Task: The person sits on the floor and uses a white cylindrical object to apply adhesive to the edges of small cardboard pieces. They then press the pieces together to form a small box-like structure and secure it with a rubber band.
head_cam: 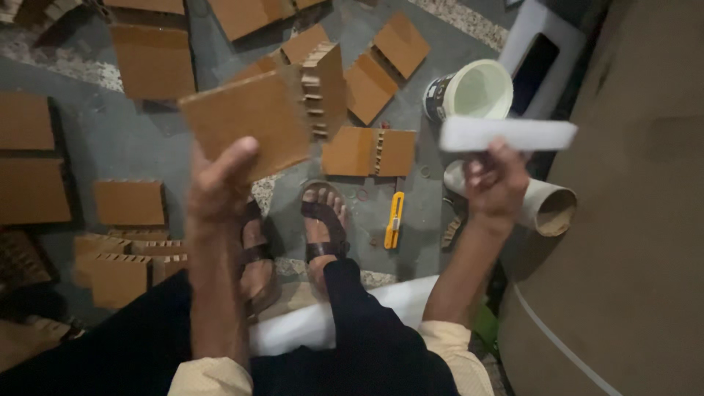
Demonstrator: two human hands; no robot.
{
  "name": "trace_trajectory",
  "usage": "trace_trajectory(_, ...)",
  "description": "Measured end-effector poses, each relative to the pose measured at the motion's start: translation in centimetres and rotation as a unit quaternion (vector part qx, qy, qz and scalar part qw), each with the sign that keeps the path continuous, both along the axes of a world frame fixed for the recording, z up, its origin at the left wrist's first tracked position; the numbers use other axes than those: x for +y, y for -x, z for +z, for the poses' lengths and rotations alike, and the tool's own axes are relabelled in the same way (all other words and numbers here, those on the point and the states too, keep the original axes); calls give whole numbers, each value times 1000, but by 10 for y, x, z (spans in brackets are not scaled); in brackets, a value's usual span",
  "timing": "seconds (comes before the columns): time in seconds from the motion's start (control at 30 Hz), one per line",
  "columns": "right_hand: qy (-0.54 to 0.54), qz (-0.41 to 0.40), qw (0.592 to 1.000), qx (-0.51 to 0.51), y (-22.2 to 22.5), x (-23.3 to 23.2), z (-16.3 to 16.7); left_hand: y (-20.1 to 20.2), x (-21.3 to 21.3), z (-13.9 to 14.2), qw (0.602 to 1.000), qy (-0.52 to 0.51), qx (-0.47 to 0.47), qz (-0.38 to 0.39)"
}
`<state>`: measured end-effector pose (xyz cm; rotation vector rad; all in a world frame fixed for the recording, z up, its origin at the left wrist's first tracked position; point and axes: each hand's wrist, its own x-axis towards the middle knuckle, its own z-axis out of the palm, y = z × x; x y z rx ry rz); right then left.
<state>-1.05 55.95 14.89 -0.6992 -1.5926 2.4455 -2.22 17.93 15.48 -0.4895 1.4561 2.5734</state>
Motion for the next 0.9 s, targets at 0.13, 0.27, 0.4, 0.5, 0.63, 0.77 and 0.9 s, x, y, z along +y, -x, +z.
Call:
trace_trajectory(0.13, -257, 30, 965, -50, -30, -85, 33, -7, 8, -18, 996, -24, 31, -77)
trace_trajectory(0.27, -659, 130, 659, 338, -15, -127, 52, -19, 10, -19, 987, -83, 17, -134)
trace_trajectory(0.4, -489, 220, 837, 114, -12, -133, 74, -22, 13, -16, 986, -90, 7, -143)
trace_trajectory(0.5, -534, 222, 805, 132, -12, -135, 79, -15, 16, -22, 984, -55, 36, -167)
trace_trajectory(0.63, -396, 181, 900, 19, -6, -147, 74, -14, 16, -30, 983, -5, 29, -179)
trace_trajectory(0.77, -439, 151, 876, 130, 13, -155, 74, -18, 17, -32, 977, 56, 16, -207)
trace_trajectory(0.9, -567, 151, 796, 149, 31, -156, 80, -18, 20, -34, 976, 75, 7, -204)
